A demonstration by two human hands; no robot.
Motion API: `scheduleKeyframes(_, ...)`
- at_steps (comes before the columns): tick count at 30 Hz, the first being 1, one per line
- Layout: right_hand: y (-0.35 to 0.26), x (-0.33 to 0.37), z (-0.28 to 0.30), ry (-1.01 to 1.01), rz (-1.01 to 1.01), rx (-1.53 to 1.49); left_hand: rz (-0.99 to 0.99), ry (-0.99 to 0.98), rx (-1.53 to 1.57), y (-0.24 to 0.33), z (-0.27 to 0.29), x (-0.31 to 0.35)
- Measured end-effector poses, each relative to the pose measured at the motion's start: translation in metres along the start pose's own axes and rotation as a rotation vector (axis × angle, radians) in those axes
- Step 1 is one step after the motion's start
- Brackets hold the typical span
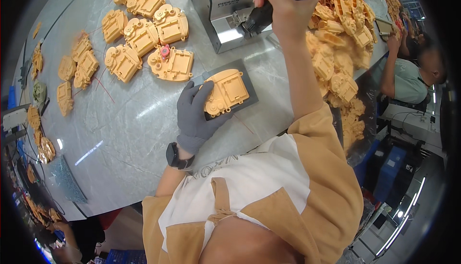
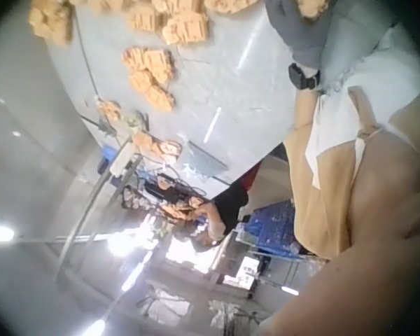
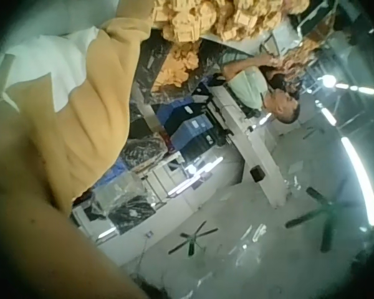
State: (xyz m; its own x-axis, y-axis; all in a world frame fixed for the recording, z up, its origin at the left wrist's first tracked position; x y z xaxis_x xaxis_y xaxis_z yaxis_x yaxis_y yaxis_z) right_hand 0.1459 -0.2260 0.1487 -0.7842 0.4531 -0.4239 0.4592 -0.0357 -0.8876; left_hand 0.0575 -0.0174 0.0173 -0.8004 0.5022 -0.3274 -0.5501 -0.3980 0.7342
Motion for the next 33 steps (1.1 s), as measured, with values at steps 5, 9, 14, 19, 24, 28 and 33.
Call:
scheduleKeyframes(5,-0.007,0.017,0.008,-0.035,-0.011,0.080,0.012,0.039,-0.007,-0.001,0.002,0.003)
scheduleKeyframes(9,-0.027,0.057,0.025,-0.246,0.061,-0.262,0.023,-0.023,0.030,-0.001,0.004,0.002)
scheduleKeyframes(14,-0.054,0.103,0.004,-0.381,0.051,-0.257,0.017,0.067,0.019,-0.007,0.003,0.007)
scheduleKeyframes(19,-0.053,0.119,0.000,-0.362,0.024,-0.217,0.034,0.037,0.021,-0.005,0.001,0.008)
scheduleKeyframes(24,-0.047,0.119,-0.001,-0.306,0.008,-0.194,0.042,0.024,0.030,-0.006,0.002,0.008)
scheduleKeyframes(28,-0.033,0.119,-0.007,-0.249,-0.062,-0.156,0.037,0.032,0.037,-0.008,0.002,0.008)
scheduleKeyframes(33,-0.037,0.129,-0.018,-0.353,0.025,0.022,0.037,0.026,0.054,-0.012,0.001,0.009)
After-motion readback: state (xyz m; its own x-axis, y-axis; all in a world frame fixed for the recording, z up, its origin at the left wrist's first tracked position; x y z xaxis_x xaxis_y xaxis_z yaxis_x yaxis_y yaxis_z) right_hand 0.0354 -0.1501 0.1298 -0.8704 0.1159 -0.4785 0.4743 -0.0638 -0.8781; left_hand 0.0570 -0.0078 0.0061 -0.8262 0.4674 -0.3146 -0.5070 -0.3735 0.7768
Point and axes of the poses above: each hand's wrist, its own x-axis away from the middle knuckle, its own z-axis out of the back of the hand, y = z × x, the point moved 5 cm from there along -x, towards the middle knuckle, and after that the axes turned 3 degrees about -y, right-handed, at the moved point
